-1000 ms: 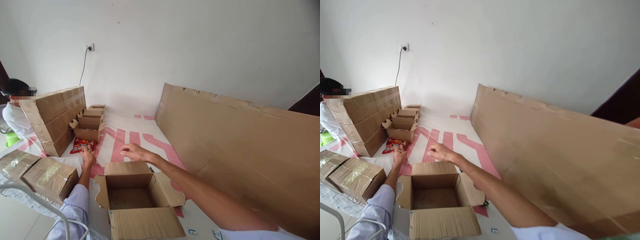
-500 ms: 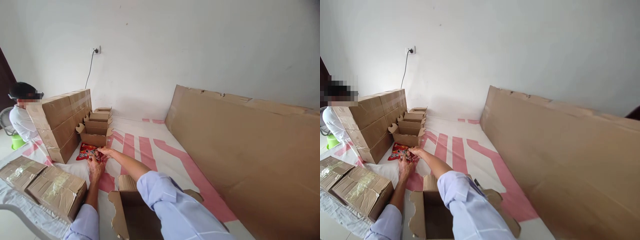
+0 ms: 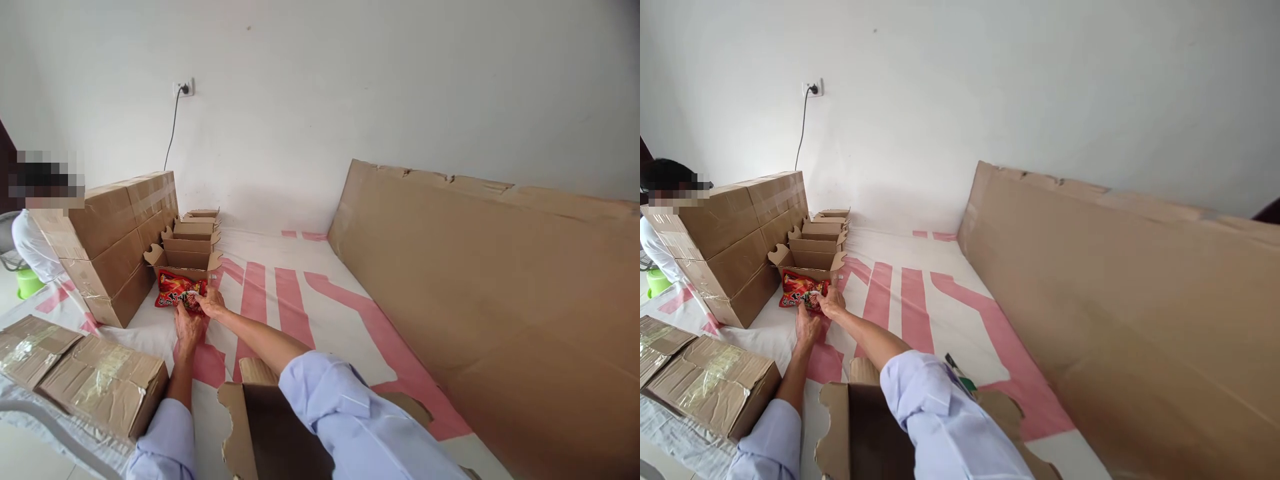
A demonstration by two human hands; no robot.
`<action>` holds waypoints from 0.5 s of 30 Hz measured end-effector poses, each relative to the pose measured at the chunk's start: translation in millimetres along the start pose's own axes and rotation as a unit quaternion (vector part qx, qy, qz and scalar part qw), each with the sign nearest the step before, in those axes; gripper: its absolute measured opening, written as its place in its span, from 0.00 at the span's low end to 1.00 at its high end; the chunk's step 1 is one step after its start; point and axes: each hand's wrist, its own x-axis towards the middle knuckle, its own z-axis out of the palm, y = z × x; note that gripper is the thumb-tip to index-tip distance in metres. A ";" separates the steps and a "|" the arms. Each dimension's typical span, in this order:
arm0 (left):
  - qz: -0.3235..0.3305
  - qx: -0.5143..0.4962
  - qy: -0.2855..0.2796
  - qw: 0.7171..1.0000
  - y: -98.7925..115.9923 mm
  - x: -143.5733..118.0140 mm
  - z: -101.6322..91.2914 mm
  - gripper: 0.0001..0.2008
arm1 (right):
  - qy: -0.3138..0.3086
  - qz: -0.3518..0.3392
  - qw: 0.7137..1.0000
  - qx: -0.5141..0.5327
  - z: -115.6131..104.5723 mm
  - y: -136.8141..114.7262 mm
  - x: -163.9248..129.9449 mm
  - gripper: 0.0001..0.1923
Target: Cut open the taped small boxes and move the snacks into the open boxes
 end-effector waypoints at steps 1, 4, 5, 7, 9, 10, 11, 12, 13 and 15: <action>-0.002 -0.002 -0.007 1.000 2.7 5.0 0.1 0.38 | -0.011 -0.002 1.000 -0.017 -11.1 -3.1 -3.6 0.08; -0.008 -0.003 -0.026 1.000 9.1 15.5 -0.5 0.38 | -0.083 -0.012 0.995 -0.050 -64.4 -12.4 -24.0 0.13; -0.009 -0.003 -0.031 0.999 10.6 17.1 -0.8 0.39 | -0.114 -0.018 0.992 -0.057 -88.7 -14.6 -36.8 0.17; -0.013 -0.002 -0.039 0.999 13.2 17.8 -1.9 0.40 | -0.174 -0.042 0.982 -0.067 -141.2 -16.4 -75.2 0.29; -0.015 -0.003 -0.044 0.999 16.5 15.9 -4.8 0.40 | -0.305 -0.094 0.933 -0.168 -187.7 -12.6 -129.1 0.47; -0.015 -0.004 -0.046 0.999 18.7 14.2 -7.0 0.40 | -0.323 -0.097 0.916 -0.219 -204.6 -7.4 -158.8 0.51; -0.014 -0.005 -0.046 0.999 21.2 12.1 -9.7 0.40 | -0.324 -0.094 0.903 -0.267 -216.2 0.5 -187.7 0.51; -0.013 -0.005 -0.046 0.999 24.1 9.5 -12.7 0.40 | -0.305 -0.092 0.896 -0.309 -222.5 10.8 -213.9 0.45; -0.010 -0.004 -0.046 0.999 27.1 6.4 -16.1 0.40 | -0.273 -0.092 0.894 -0.345 -224.0 22.9 -235.5 0.35; 0.004 -0.001 -0.050 0.999 33.0 -1.7 -23.7 0.39 | -0.199 -0.116 0.898 -0.375 -217.5 47.9 -261.5 0.18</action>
